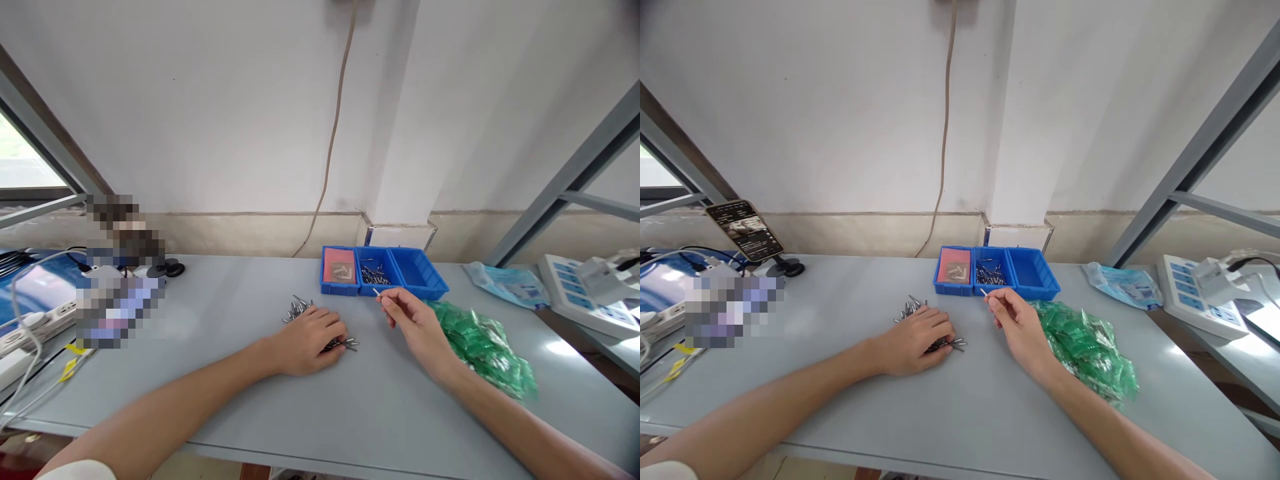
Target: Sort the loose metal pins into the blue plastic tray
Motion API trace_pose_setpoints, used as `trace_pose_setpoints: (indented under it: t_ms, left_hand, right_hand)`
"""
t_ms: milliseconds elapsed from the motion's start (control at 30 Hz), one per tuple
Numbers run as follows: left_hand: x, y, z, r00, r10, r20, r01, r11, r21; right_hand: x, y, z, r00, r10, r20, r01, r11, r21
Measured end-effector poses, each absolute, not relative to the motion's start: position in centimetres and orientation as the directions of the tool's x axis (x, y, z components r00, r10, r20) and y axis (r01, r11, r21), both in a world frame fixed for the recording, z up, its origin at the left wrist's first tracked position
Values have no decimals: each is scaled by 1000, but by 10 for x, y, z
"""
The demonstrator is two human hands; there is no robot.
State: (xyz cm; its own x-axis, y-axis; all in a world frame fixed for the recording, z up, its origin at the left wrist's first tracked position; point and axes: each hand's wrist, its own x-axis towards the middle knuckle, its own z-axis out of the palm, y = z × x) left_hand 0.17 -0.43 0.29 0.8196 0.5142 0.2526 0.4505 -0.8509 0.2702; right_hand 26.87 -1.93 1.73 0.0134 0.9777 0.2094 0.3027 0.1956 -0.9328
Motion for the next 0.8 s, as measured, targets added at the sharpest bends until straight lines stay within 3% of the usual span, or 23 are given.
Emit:
trace_pose_setpoints:
  t_ms: [200,500,800]
  left_hand:
    - [1,-4,3,821,515,247,453,-851,266]
    - [1,-4,0,819,514,254,453,-852,263]
    - [1,-4,1,818,515,254,456,-852,259]
  right_hand:
    - [270,-18,14,24,981,193,253,181,-950]
    - [273,-15,8,-17,997,81,-22,81,-996]
    - [268,-16,11,19,990,137,36,136,-990]
